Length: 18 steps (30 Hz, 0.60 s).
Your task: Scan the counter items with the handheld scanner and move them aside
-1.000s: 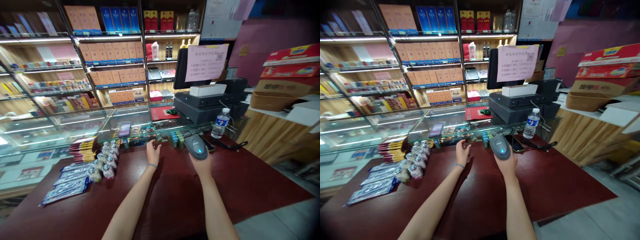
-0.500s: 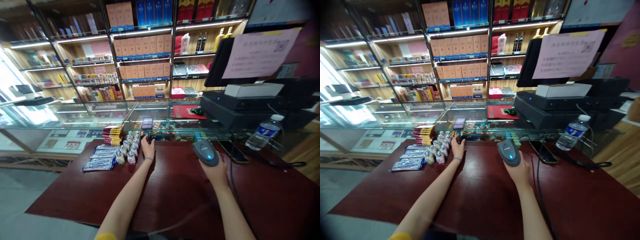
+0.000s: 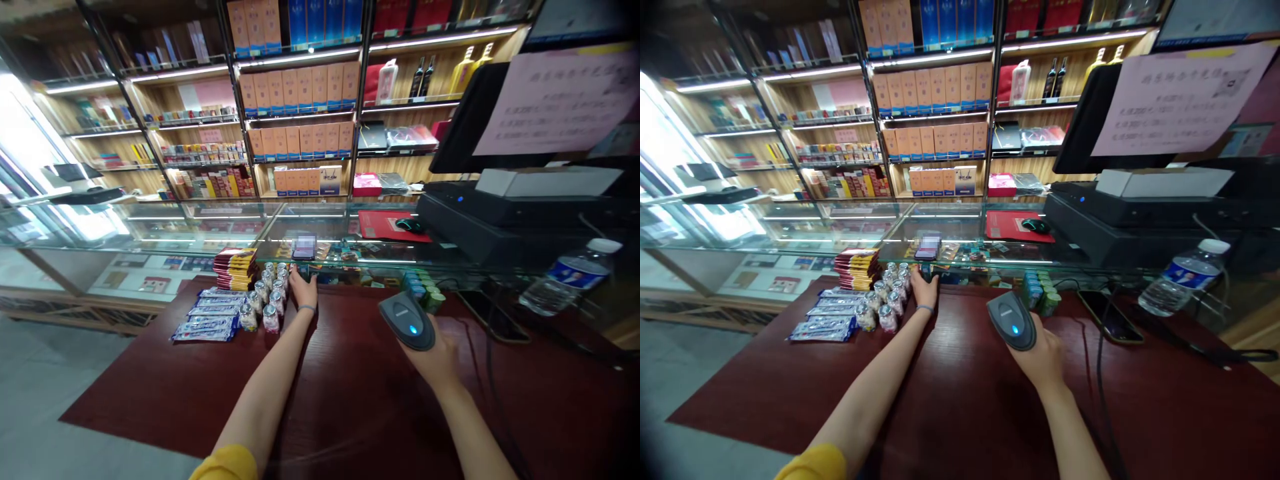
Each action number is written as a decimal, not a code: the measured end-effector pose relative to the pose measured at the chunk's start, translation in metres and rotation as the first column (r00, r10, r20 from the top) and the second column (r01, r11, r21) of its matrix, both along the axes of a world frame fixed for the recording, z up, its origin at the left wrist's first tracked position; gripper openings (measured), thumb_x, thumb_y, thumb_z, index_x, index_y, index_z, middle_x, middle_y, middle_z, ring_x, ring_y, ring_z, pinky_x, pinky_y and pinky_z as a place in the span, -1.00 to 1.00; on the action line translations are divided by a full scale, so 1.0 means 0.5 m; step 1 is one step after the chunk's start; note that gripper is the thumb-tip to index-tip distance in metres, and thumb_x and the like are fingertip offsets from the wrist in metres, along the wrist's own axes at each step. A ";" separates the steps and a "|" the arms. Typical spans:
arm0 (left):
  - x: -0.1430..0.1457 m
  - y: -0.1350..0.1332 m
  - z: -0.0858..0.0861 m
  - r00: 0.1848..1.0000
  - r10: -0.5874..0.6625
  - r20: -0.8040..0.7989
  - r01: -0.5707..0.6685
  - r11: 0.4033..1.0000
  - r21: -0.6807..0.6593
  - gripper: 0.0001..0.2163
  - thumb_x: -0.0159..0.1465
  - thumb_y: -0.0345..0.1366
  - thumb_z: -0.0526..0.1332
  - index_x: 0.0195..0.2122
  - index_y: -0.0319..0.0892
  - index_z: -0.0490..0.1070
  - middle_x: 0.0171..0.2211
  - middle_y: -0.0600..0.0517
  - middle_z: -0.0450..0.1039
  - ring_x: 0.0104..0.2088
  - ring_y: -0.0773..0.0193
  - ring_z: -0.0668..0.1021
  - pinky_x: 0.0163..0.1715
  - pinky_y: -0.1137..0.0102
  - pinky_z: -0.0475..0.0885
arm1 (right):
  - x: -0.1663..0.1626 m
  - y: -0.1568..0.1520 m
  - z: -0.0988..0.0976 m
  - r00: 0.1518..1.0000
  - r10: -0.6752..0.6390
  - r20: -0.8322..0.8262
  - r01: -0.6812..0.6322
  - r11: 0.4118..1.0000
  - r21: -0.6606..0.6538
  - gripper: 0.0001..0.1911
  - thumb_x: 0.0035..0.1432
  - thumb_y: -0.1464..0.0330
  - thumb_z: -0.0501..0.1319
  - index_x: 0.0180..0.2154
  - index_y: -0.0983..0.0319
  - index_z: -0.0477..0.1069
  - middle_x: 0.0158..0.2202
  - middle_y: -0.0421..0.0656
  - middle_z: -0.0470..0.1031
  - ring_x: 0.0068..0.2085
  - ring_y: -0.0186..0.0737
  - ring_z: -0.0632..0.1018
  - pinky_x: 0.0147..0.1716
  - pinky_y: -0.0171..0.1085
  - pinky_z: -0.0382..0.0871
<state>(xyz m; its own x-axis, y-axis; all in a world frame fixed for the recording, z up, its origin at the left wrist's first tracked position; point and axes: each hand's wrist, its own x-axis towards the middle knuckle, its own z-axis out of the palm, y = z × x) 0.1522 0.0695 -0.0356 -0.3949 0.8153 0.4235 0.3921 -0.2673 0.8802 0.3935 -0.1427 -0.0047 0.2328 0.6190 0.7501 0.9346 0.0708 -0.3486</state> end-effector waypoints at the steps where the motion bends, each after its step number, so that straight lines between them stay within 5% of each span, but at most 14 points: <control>1: 0.004 0.004 -0.001 1.000 0.019 0.001 -0.019 1.000 -0.008 -0.40 0.14 -0.44 0.34 0.20 -0.23 0.18 0.19 -0.31 0.24 0.27 -0.08 0.30 0.25 0.06 0.22 | 0.000 0.000 0.000 1.000 0.007 0.004 -0.007 1.000 -0.002 -0.62 0.02 0.13 0.27 -0.16 0.22 0.41 -0.56 -0.15 0.52 -0.54 -0.07 0.56 -0.49 -0.24 0.36; 13: 0.019 0.005 -0.002 0.996 0.067 -0.060 -0.067 0.998 0.009 -0.59 0.25 -0.44 0.19 0.13 -0.29 0.22 0.11 -0.36 0.29 0.23 -0.10 0.33 0.22 -0.01 0.21 | 0.004 0.002 -0.001 0.997 0.030 0.066 -0.030 1.000 0.004 -0.65 0.02 0.20 0.27 -0.14 0.21 0.41 -0.54 -0.16 0.55 -0.51 -0.07 0.60 -0.50 -0.26 0.36; 18: 0.020 -0.057 -0.007 0.988 -0.124 -0.090 0.127 0.991 0.030 -0.60 0.25 -0.39 0.23 0.12 -0.22 0.27 0.05 -0.26 0.32 0.13 -0.01 0.40 0.18 0.05 0.29 | 0.006 -0.002 0.006 0.995 0.014 0.102 -0.016 1.000 0.018 -0.64 0.03 0.19 0.27 -0.14 0.22 0.43 -0.58 -0.17 0.53 -0.54 -0.07 0.58 -0.52 -0.26 0.36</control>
